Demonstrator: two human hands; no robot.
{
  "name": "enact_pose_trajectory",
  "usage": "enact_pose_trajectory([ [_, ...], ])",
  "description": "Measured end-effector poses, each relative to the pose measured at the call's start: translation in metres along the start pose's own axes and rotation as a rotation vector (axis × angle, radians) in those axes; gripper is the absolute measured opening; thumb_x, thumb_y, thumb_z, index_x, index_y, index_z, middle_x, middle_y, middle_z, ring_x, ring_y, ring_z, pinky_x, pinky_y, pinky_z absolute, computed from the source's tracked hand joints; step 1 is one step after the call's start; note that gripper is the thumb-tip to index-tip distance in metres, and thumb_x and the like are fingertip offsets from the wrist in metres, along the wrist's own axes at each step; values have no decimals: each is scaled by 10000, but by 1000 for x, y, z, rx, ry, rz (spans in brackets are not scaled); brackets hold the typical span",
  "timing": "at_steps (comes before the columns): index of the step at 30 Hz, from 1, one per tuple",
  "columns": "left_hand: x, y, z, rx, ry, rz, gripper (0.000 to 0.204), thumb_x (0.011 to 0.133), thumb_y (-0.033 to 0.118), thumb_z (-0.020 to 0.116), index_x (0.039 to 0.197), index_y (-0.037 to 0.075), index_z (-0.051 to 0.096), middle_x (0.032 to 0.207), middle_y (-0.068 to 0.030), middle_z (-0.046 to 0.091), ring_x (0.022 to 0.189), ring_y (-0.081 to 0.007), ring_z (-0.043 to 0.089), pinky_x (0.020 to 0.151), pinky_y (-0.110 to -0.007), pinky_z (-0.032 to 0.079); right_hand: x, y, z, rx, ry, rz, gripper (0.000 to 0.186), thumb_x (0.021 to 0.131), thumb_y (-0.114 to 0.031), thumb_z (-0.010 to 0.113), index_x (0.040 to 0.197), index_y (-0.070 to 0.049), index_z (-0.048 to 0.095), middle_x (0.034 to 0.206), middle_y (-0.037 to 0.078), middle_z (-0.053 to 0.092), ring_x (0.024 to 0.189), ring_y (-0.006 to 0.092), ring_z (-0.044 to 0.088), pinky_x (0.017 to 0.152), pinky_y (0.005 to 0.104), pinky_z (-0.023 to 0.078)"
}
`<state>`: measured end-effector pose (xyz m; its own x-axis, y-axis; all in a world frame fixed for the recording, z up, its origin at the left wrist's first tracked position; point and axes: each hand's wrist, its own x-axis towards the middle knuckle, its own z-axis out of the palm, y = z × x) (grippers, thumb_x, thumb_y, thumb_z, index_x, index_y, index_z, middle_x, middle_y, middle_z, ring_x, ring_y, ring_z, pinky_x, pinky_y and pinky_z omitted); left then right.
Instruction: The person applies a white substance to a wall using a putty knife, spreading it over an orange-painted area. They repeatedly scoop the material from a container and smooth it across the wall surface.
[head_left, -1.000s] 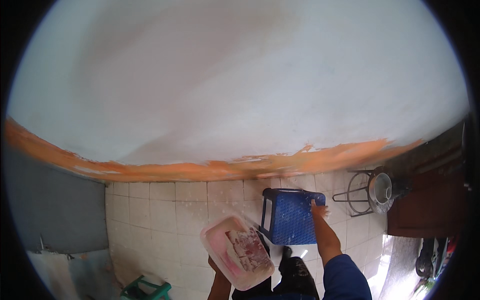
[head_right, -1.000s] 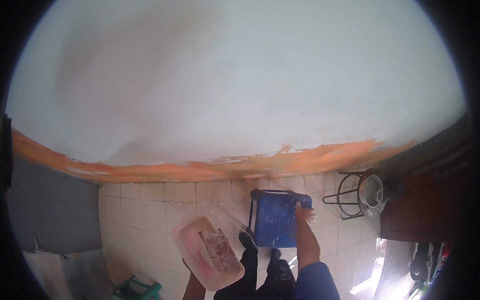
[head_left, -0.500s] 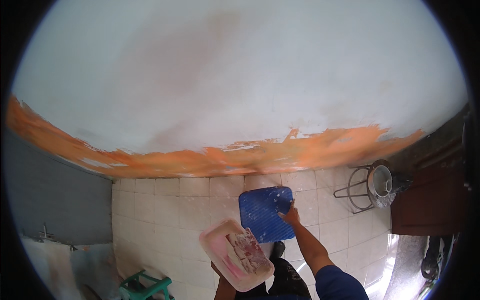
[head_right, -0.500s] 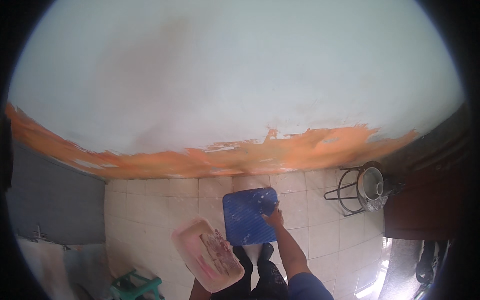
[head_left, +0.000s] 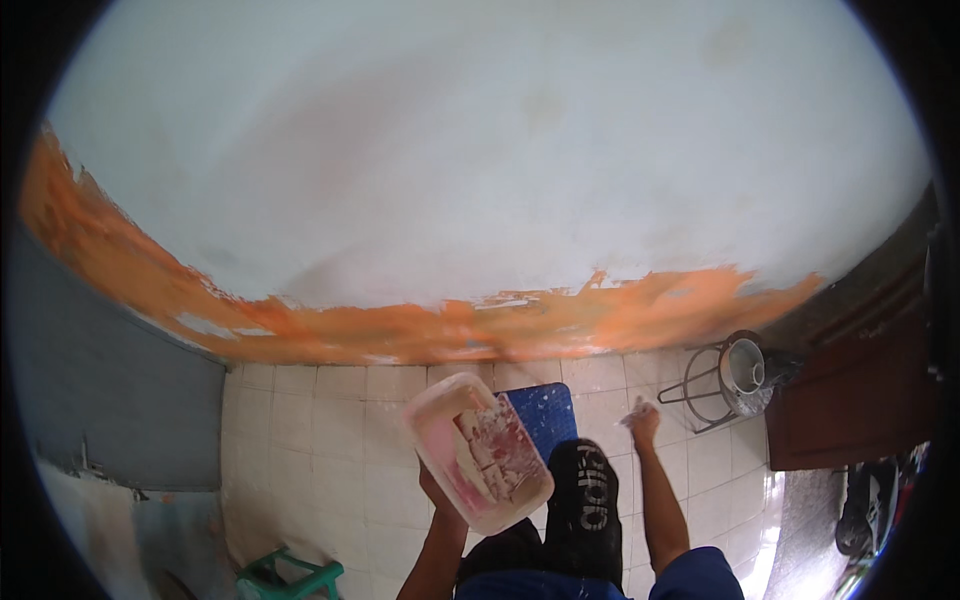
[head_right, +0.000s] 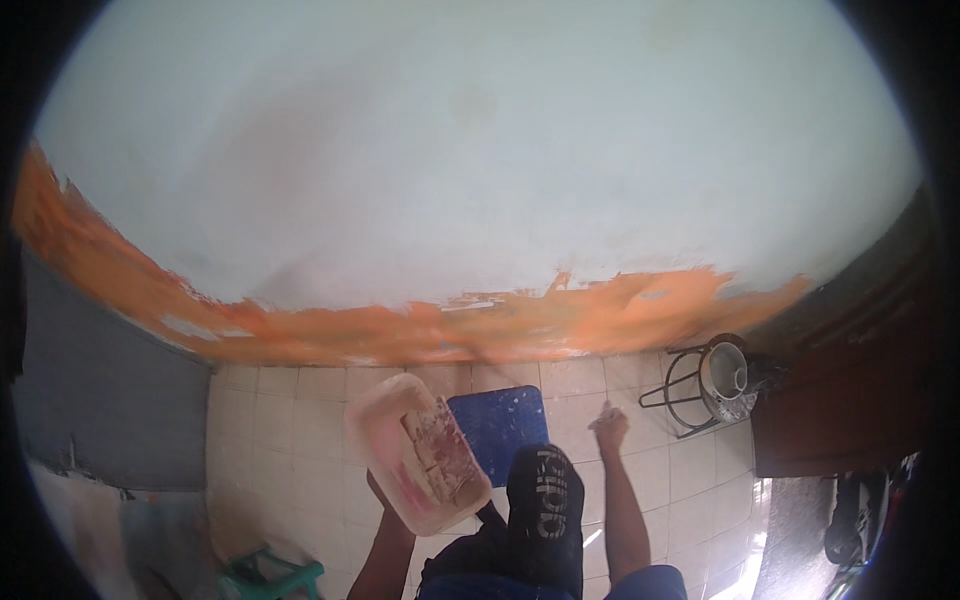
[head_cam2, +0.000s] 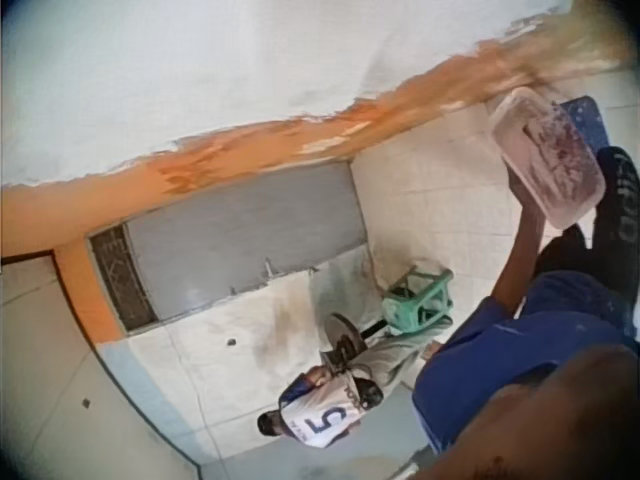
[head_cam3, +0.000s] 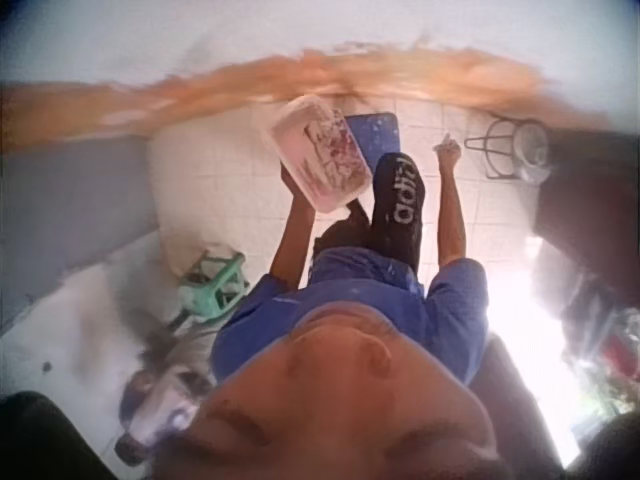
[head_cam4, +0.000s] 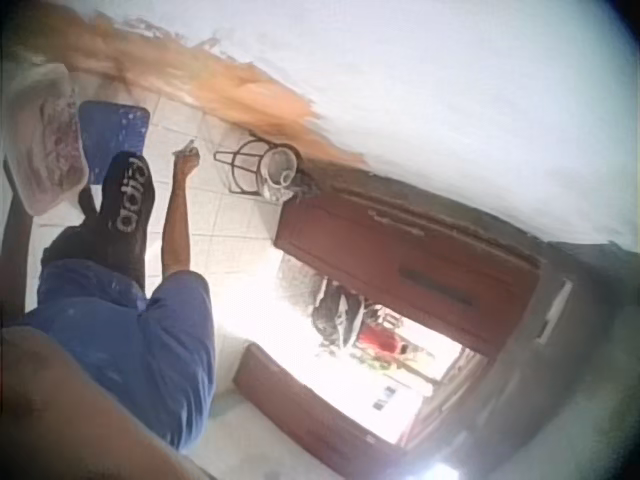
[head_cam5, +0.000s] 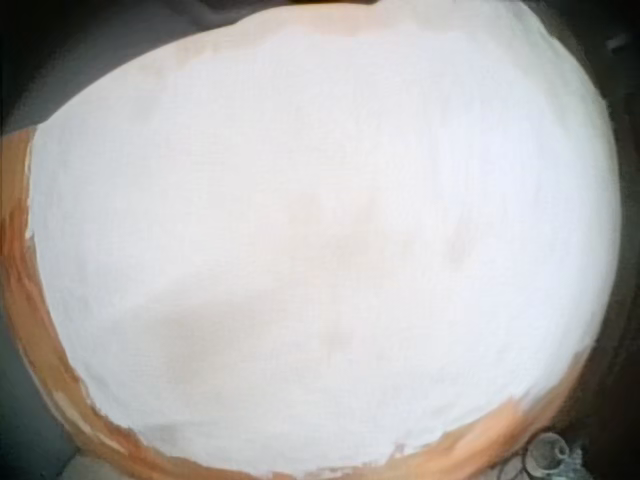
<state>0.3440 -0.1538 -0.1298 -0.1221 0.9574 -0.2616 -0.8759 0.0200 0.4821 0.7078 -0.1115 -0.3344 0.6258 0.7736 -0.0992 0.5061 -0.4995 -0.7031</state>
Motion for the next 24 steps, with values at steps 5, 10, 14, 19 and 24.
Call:
enact_pose_trajectory([
  [5,29,11,57,11,-94,17,516,931,450,325,1275,72,390,1188,-97,497,1069,-249,513,924,-394,440,7,-95,-99,361,46,-199,357,929,-210,477,654,14,512,578,126,591,517,184,607,506,308,475],
  [10,26,32,153,-155,-443,-91,522,942,467,303,1267,70,398,1198,-102,489,1082,-237,505,928,-407,434,-37,-264,-164,814,-19,-454,225,898,-177,539,863,44,562,740,122,623,669,161,621,636,281,498],
  [14,60,24,159,-4,-270,-5,540,919,473,326,1288,82,372,1192,-110,496,1081,-270,516,903,-423,462,-45,-354,-190,662,-254,-617,215,842,-151,626,942,35,584,797,111,642,700,151,616,660,275,493],
  [19,88,50,207,66,-322,-46,645,888,549,347,1325,75,324,1271,-120,442,1159,-283,452,966,-430,398,-29,-473,-298,475,-275,-937,231,779,-133,693,931,16,602,808,123,645,720,146,629,660,263,492],
  [24,48,106,314,158,-208,92,594,883,491,393,1306,77,344,1238,-112,465,1117,-257,481,919,-403,424,-37,-580,-388,430,-541,-1359,348,662,-144,779,938,-53,589,756,39,642,565,142,613,484,234,475],
])
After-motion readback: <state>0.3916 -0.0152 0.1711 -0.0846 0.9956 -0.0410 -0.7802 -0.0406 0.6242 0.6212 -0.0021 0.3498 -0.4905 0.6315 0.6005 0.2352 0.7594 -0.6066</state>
